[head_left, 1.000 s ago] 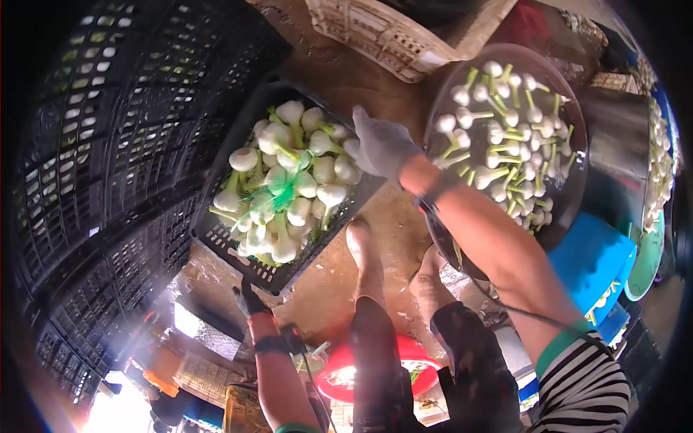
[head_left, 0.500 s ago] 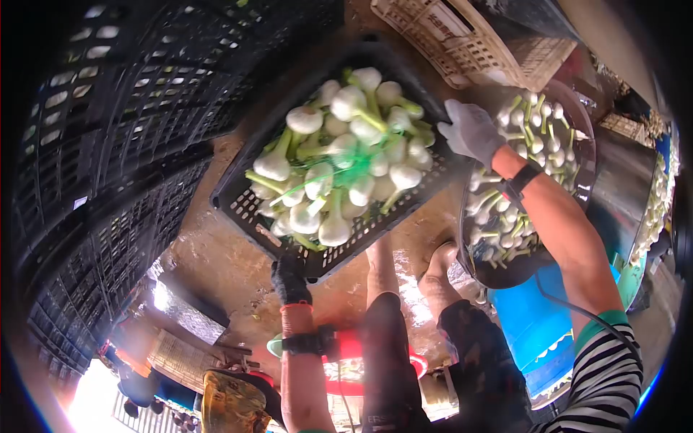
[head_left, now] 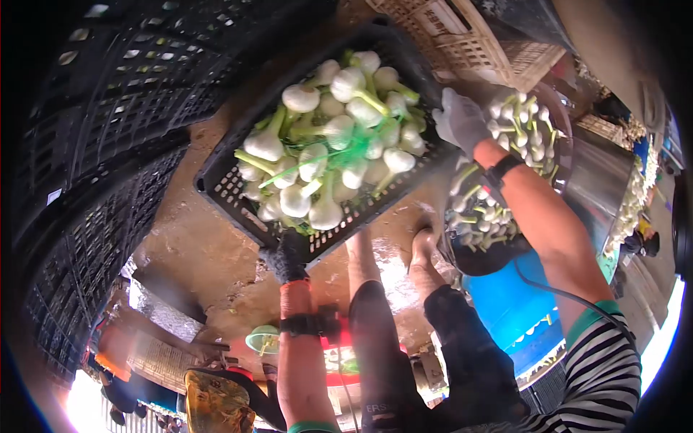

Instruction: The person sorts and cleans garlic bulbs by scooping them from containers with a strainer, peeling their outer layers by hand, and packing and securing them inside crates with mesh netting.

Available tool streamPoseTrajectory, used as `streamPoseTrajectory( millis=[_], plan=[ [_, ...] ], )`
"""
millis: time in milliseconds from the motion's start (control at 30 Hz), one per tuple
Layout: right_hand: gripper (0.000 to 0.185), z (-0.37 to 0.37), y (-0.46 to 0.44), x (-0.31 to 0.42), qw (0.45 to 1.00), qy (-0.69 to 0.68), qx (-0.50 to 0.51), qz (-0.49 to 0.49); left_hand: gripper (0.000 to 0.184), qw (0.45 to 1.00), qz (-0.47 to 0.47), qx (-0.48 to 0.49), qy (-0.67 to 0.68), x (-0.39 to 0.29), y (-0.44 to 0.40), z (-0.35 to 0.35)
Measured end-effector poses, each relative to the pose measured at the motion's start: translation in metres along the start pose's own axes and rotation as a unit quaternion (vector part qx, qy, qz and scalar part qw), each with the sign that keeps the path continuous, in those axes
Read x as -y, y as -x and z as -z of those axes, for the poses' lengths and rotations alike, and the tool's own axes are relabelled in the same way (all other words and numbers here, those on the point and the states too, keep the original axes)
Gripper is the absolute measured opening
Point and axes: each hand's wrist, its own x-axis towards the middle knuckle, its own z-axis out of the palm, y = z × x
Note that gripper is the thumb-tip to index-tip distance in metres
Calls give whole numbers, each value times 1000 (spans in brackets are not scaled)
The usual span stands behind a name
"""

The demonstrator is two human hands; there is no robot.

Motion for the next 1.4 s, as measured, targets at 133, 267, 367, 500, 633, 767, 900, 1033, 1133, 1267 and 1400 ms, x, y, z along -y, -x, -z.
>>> streamPoseTrajectory(
  millis=[133, 267, 367, 500, 633, 767, 900, 1033, 1133, 1267, 1400],
  plan=[
    [42, 0, 5, -15, 996, -84, -4, 34, 46, 996, -63, 7, -62, 34, -31, 14],
    [37, 3, 51, -40, 905, -408, -121, 0, 43, 994, 8, 14, -110, 3, -3, 14],
    [28, 12, 111, -85, 890, -425, -157, -50, 44, 994, -88, 65, -6, 30, -8, 21],
    [26, -45, 203, -134, 655, -703, 22, -277, 58, 943, -219, -66, -240, 82, -12, 49],
    [26, -41, 274, -109, 957, -204, 207, -18, 63, 911, -210, 32, -353, 93, 56, 83],
    [25, -52, 315, -132, 927, -246, 259, 112, 41, 944, -101, 190, -251, 168, 118, 142],
    [30, -31, 340, -151, 931, -249, 249, 92, 42, 968, 54, 172, -176, 244, 203, 202],
    [21, -69, 347, -236, 907, -322, 270, -38, 43, 958, 6, 175, -229, 323, 252, 256],
    [12, -72, 349, -277, 945, -182, 271, -26, 45, 982, 57, 121, -133, 360, 282, 270],
    [9, -25, 358, -233, 885, -278, 357, -106, 46, 980, 182, 86, 3, 351, 328, 287],
    [7, 17, 378, -170, 835, -367, 370, -178, 45, 978, 195, 58, 45, 394, 357, 318]
  ],
)
